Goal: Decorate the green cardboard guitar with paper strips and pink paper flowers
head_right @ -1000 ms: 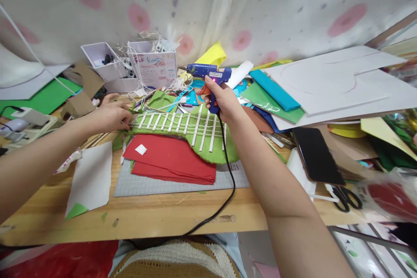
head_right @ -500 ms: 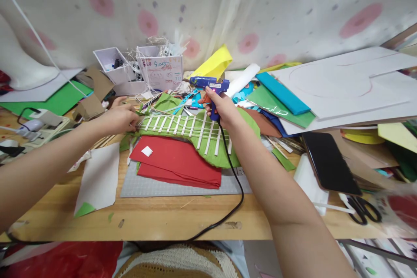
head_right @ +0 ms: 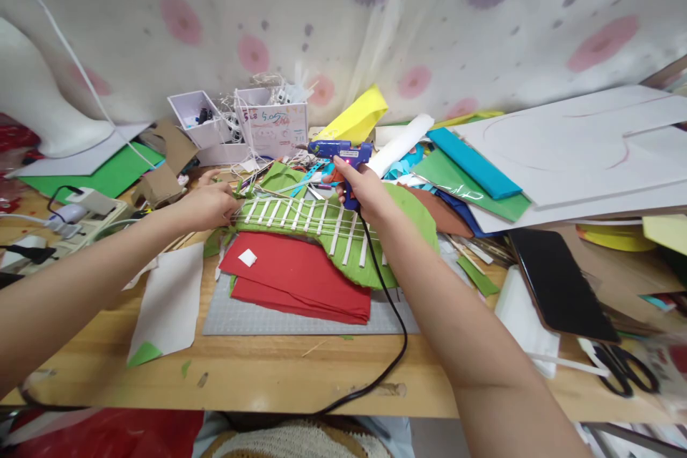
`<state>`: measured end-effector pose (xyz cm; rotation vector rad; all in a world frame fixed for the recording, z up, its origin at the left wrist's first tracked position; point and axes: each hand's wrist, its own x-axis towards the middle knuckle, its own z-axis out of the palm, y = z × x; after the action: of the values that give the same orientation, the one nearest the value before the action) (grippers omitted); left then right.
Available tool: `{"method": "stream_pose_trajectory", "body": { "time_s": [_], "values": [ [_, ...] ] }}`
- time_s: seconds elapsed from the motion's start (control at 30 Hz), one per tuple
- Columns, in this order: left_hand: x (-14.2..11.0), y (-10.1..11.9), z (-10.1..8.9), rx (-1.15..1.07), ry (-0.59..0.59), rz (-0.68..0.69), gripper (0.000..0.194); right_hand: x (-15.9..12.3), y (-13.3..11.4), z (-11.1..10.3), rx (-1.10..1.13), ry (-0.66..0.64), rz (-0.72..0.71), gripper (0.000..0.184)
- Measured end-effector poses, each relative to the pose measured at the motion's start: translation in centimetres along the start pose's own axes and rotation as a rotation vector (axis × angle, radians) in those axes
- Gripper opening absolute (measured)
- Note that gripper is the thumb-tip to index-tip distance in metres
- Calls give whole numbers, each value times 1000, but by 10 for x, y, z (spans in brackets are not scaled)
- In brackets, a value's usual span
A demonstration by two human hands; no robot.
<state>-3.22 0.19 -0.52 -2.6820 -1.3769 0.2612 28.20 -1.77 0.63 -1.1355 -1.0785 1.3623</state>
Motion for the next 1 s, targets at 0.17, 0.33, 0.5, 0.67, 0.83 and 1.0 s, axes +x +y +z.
{"method": "stream_pose_trajectory", "body": {
  "time_s": [0.17,0.33,0.5,0.67,0.83,1.0],
  "values": [
    [0,0,-2,82,-57,4,5,4,-3,7,8,64,8,34],
    [-1,1,-2,83,-51,7,5,17,2,5,-173,176,-70,25],
    [-1,1,0,100,-64,3,3,20,0,-12,-494,159,-71,28],
    [0,-2,3,106,-67,0,1,13,-13,-46,-714,175,-106,33],
    [2,-7,10,117,-45,33,6,12,-16,-71,-884,208,-161,36],
    [2,-6,10,90,-58,39,11,23,-15,-97,-945,189,-274,31]
  ]
}}
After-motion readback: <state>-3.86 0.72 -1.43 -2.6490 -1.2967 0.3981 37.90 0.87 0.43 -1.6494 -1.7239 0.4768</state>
